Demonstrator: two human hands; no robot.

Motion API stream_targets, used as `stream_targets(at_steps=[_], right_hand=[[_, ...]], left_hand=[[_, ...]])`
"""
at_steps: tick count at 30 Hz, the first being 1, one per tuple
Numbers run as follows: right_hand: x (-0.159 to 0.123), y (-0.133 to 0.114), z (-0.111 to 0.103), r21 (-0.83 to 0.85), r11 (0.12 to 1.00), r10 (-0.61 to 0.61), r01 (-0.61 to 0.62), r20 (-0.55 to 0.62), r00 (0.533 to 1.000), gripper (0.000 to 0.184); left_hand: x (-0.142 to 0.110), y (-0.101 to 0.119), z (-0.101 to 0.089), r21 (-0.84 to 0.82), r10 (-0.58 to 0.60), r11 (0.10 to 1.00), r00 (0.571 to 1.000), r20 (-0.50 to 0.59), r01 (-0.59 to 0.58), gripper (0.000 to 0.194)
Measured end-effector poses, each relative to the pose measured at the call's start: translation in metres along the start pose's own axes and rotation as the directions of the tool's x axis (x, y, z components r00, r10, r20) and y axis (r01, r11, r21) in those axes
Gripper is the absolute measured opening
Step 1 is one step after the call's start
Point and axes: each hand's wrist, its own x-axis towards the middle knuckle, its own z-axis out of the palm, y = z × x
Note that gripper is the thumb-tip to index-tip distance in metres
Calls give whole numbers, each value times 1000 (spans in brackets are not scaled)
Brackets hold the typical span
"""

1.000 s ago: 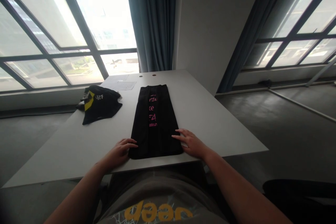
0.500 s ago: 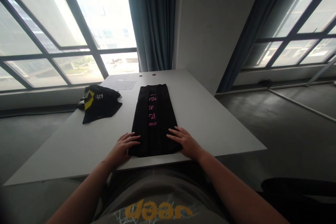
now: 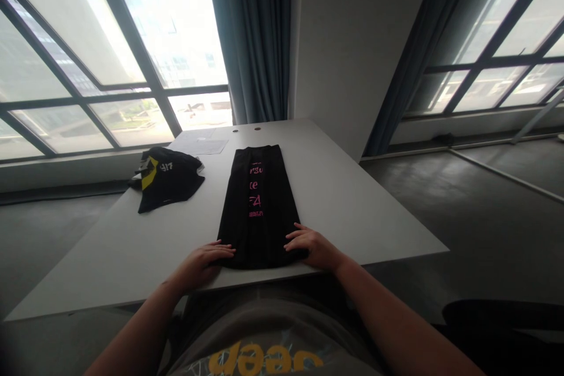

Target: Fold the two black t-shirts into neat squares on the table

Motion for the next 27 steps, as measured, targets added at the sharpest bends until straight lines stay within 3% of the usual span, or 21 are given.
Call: stream_targets(at_steps=[4,11,15,19,22,25,27], right_hand=[[3,-7,1,-8,999,44,-45,-84,995,26],[4,-17,-2,-98,994,53,-48,52,997,46],[1,-9,0,-21,998,53,-52,89,995,52],[-3,-10,2,67,995,68,-72,57,996,46],[-2,-26,-2,119,981,142,-150,75,987,39],[5,-53,-14,147,947,270,-287,124,955,30],[12,-69,-24,148,937,295,-316,145,944,26]], left_hand=[[2,6,-5,-9,-39,999,999,-4,39,63],[3,4,-1,43,-68,997,997,-19,69,72],[0,-5,3,115,-69,991,997,-27,71,82],[-1,-6,0,93,-9,996,1000,13,7,79],[-3,3,-6,50,-6,999,1000,16,6,75],[-5,20,-17,16,-85,996,996,15,85,70],[-5,32,-25,-27,-130,991,991,22,130,63]])
